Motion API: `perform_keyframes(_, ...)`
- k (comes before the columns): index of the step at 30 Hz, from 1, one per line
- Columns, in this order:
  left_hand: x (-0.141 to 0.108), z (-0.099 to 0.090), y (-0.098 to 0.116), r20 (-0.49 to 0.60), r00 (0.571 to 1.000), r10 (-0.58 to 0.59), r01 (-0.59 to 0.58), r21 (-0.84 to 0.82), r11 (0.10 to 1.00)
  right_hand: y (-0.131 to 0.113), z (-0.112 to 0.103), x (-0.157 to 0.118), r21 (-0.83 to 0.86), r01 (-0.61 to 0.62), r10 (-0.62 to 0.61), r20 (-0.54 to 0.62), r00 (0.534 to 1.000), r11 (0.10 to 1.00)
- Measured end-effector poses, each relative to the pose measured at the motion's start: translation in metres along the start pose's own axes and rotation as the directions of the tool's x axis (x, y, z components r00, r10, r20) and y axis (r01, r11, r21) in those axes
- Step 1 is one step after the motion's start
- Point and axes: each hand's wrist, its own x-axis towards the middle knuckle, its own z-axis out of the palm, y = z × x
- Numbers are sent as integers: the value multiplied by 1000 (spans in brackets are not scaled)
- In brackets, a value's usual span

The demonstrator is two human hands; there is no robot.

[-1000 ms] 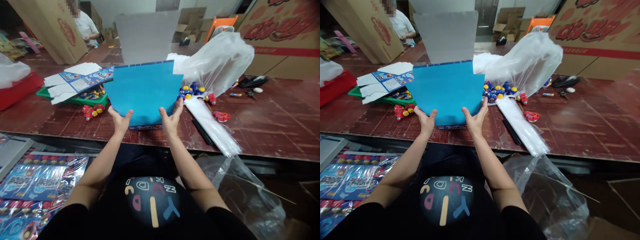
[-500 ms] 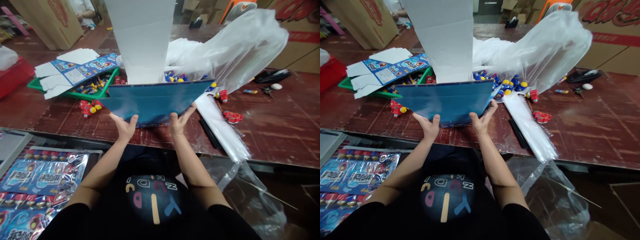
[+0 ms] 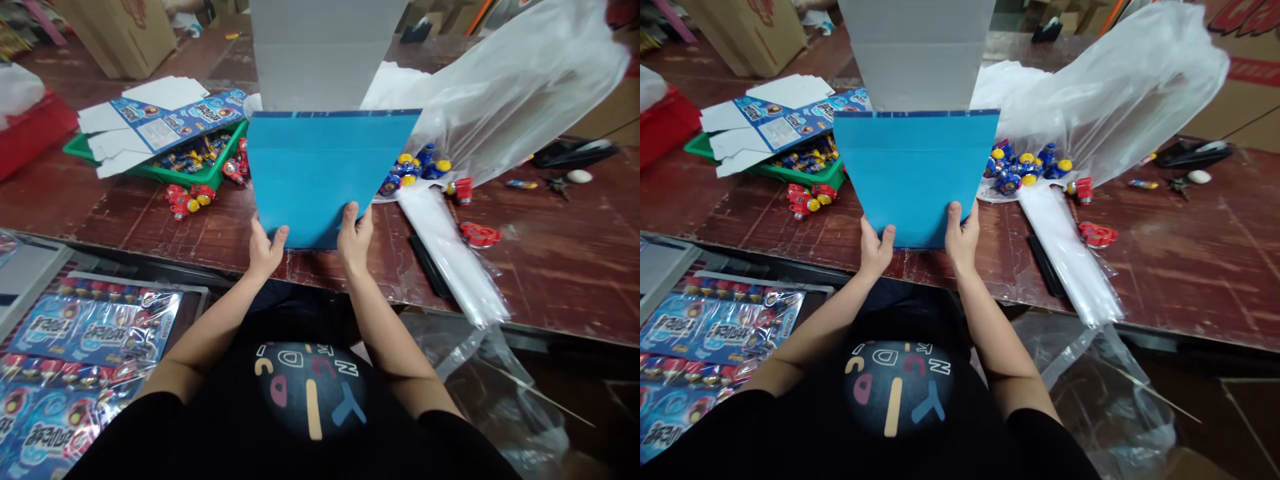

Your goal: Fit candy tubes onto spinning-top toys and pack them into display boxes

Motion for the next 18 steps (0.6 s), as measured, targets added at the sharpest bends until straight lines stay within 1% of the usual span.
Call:
perform_keyframes(3, 1, 1, -10, 19, 999, 30, -30, 21, 999, 6, 1, -8, 16, 12, -11, -100, 995, 1000)
perform_keyframes(5, 11, -6, -11, 51, 997, 53, -54, 21, 998, 14, 0, -7, 56, 36, -29, -132, 991, 998)
perform_keyframes(6, 17, -11, -8, 68, 995, 75, -76, 15, 997, 18, -1, -6, 73, 47, -37, -133, 990, 996)
perform_keyframes(7, 24, -15, -3, 76, 990, 115, -116, 4, 993, 20, -1, -6, 87, 53, -43, -118, 992, 995)
perform_keyframes(9, 39, -22, 11, 74, 969, 236, -236, -15, 972, 24, -1, -5, 99, 41, -35, -57, 998, 994)
perform_keyframes(10, 47, -23, 17, 61, 955, 289, -289, -16, 957, 24, 1, -5, 99, 24, -22, -23, 999, 995)
perform_keyframes(11, 55, -23, 21, 45, 947, 317, -317, -10, 948, 24, 2, -4, 93, 4, -5, 9, 1000, 996)
perform_keyframes(12, 64, -22, 22, 32, 950, 310, -310, 1, 951, 23, 4, -4, 83, -19, 16, 37, 999, 996)
perform_keyframes(14, 80, -15, 13, 53, 975, 214, -215, 24, 976, 20, 7, 1, 57, -64, 58, 93, 994, 996)
perform_keyframes(16, 90, -7, -4, 130, 984, 125, -134, 61, 989, 17, 9, 8, 20, -104, 100, 155, 983, 994)
perform_keyframes(18, 95, -3, -20, 205, 973, 109, -134, 113, 984, 14, 10, 17, -25, -146, 148, 197, 969, 989)
